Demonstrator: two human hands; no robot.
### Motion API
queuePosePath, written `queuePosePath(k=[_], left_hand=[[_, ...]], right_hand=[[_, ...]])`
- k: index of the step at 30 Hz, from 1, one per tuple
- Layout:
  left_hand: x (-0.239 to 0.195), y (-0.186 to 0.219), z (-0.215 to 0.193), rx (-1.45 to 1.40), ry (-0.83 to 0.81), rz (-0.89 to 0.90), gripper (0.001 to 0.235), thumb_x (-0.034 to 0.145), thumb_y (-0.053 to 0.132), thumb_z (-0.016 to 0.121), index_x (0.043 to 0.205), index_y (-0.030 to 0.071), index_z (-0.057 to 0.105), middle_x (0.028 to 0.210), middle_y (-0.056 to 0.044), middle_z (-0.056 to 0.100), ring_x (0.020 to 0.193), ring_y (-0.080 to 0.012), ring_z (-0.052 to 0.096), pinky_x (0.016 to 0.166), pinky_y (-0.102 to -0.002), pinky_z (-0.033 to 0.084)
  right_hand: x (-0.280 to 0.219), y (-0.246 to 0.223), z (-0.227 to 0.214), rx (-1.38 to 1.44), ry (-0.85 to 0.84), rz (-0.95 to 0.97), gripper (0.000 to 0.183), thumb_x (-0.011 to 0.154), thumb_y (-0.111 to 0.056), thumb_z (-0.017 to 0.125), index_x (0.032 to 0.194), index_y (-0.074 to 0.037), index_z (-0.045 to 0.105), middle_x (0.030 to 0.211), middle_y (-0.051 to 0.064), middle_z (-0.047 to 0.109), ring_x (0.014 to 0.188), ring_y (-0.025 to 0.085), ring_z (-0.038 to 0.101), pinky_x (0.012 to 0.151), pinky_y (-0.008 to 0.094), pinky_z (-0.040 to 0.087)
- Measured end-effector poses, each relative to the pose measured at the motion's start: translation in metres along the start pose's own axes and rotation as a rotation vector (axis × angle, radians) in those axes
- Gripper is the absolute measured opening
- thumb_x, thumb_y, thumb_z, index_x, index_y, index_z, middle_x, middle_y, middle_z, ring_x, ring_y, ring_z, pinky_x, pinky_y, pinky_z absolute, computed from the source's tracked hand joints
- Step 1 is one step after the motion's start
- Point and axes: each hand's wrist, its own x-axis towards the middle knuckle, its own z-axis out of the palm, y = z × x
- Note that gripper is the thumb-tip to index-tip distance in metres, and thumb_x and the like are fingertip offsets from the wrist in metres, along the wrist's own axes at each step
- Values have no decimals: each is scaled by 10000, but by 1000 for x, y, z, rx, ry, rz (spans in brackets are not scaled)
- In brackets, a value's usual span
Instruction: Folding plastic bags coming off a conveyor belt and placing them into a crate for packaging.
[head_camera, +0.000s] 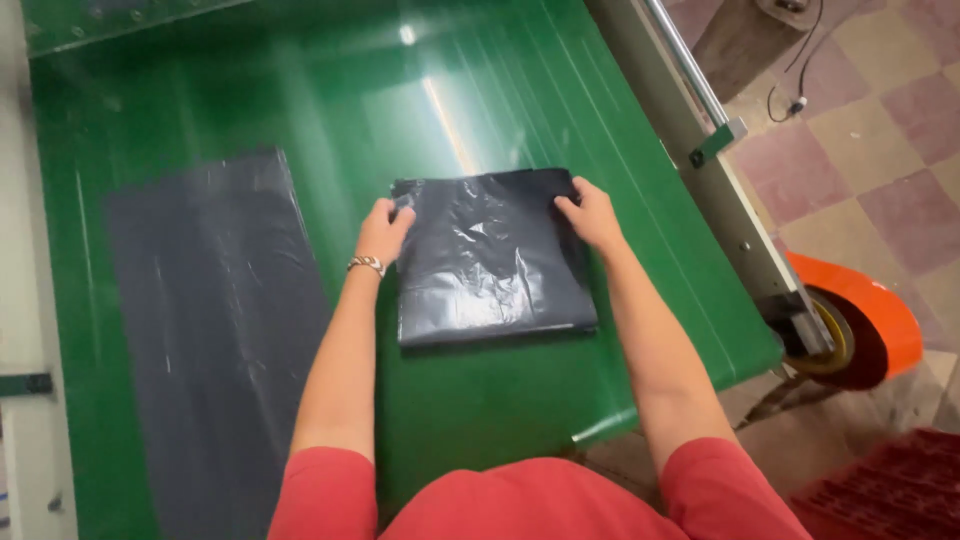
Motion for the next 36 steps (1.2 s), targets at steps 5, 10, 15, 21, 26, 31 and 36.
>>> queuePosePath(k=[5,10,15,21,26,31,36], left_hand=[[17,-9,9,156,-16,36,352,880,299,728,1141,113,583,1099,-145,713,1069,-321,681,923,-458,548],[17,-17,23,299,86,88,360,925,287,626,1231,126,523,1127,-157,684,1062,-347,665,885,-479,559],[-40,53,25,725,424,355,514,790,352,772,1200,134,549,1034,-59,563,964,-271,585,680,-423,585],[-78,66,72,96,-105,501,340,942,410,629,1168,160,583,1046,-46,627,978,-243,665,821,-366,567],[-61,39,92,-572,-371,-3,386,1048,373,484,1318,98,473,1241,-140,653,996,-236,727,844,-329,588],[-66,40,44,-1295,-527,-406,995,866,868,133,1432,98,409,1579,-187,389,1453,-344,405,1167,-519,279],[-86,-6,24,-1661,-371,-560,690,875,757,452,1106,138,650,1149,-99,682,1074,-334,658,994,-519,484]], right_hand=[[17,8,14,-185,18,139,249,891,-279,714,1005,-74,630,947,200,689,952,412,672,788,511,531],[29,-27,6,-434,-13,123,452,817,-313,789,1168,-99,600,1062,157,659,1046,375,662,889,498,533],[55,-52,-2,-466,-267,63,723,729,-329,857,1284,-37,498,1186,193,546,1172,444,567,1016,518,471],[88,-38,14,-607,-484,221,587,686,-456,837,1119,-120,626,1155,154,668,1178,368,621,956,495,506],[55,-44,18,-599,-288,153,367,724,-301,731,1053,-208,600,1004,100,694,991,377,692,822,504,534],[-68,-111,-22,-235,81,-445,226,763,-35,745,944,-141,662,883,85,597,944,331,588,856,459,459],[-167,-84,-15,-223,101,-485,289,678,24,730,885,-170,674,990,28,667,1051,266,610,894,409,447]])
